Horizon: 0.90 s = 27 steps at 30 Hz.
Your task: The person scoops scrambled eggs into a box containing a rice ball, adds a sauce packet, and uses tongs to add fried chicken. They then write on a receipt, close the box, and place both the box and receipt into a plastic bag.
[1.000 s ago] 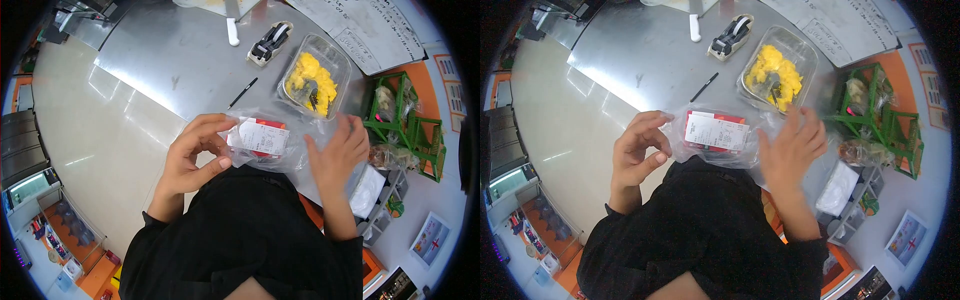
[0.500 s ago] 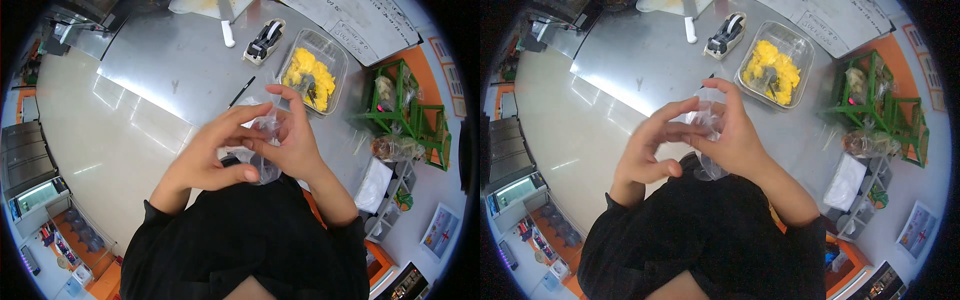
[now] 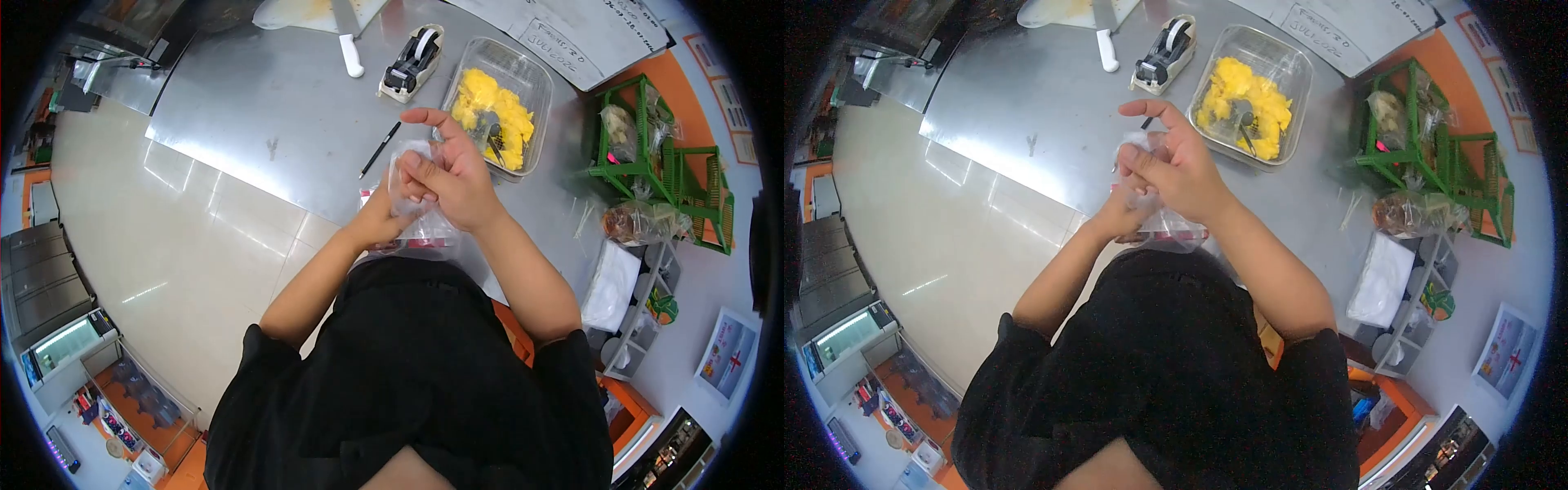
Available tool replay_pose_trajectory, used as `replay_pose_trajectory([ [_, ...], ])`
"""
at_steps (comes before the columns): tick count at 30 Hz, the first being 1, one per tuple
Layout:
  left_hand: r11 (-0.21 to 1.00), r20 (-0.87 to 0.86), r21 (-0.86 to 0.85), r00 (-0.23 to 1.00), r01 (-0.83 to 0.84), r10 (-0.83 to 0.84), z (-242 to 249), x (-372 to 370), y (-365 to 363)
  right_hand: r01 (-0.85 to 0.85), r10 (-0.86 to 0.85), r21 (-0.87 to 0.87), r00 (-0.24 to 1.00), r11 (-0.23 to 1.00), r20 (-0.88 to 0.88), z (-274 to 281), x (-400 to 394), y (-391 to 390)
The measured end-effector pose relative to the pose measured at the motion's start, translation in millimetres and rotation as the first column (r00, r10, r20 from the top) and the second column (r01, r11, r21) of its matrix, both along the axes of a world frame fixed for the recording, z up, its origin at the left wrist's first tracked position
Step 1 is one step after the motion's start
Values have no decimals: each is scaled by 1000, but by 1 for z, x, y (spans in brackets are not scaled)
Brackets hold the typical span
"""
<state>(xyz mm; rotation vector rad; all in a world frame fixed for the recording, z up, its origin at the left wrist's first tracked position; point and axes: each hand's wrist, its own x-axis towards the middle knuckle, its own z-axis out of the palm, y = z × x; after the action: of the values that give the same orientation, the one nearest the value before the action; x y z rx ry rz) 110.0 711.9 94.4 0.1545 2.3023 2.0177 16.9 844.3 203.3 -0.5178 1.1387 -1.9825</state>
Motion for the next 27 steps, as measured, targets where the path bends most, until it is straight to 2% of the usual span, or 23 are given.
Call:
replay_pose_trajectory([
  [1,985,199,172,980,-3,-31,4,0,0,67,-67,-8,998,998,12,-3,-1,-1],
  [3,900,285,436,949,-6,-132,-5,6,-2,195,-194,-22,980,980,39,-8,-1,-5],
  [5,786,69,609,981,102,-182,-35,15,-3,375,-375,-68,927,924,19,-19,-4,-9],
  [8,845,-169,436,950,310,-261,-3,4,0,610,-605,-88,793,788,73,-29,-6,-16],
  [10,951,-137,55,945,306,-296,-22,5,3,690,-686,-49,723,722,79,-30,4,-27],
  [11,946,-119,-144,944,291,-309,-33,5,5,706,-704,-19,708,708,52,-28,19,-36],
  [12,959,68,234,982,158,-178,-24,3,14,721,-721,10,692,693,23,-25,32,-43],
  [13,837,288,544,951,-63,-115,-8,-1,29,669,-670,-34,740,742,-65,-31,45,-47],
  [15,668,483,689,866,-282,-132,-2,-3,37,546,-553,-102,795,832,-249,-44,63,-51],
  [18,828,428,546,892,-129,-144,-30,0,28,423,-394,91,889,901,-233,-43,45,-28],
  [19,870,411,486,899,-79,-149,-41,3,23,427,-420,59,902,902,-98,-41,34,-25],
  [21,936,375,352,913,23,-163,-58,6,12,453,-455,55,889,890,46,-26,15,-12],
  [24,751,280,642,862,159,-422,-72,-2,1,533,-529,34,828,846,188,-21,-1,-3],
  [26,934,235,264,924,239,-303,-31,-3,12,584,-575,45,779,811,250,-19,-3,-1],
  [27,969,190,52,950,242,-248,-17,-4,17,524,-529,79,827,848,191,-20,0,2],
])
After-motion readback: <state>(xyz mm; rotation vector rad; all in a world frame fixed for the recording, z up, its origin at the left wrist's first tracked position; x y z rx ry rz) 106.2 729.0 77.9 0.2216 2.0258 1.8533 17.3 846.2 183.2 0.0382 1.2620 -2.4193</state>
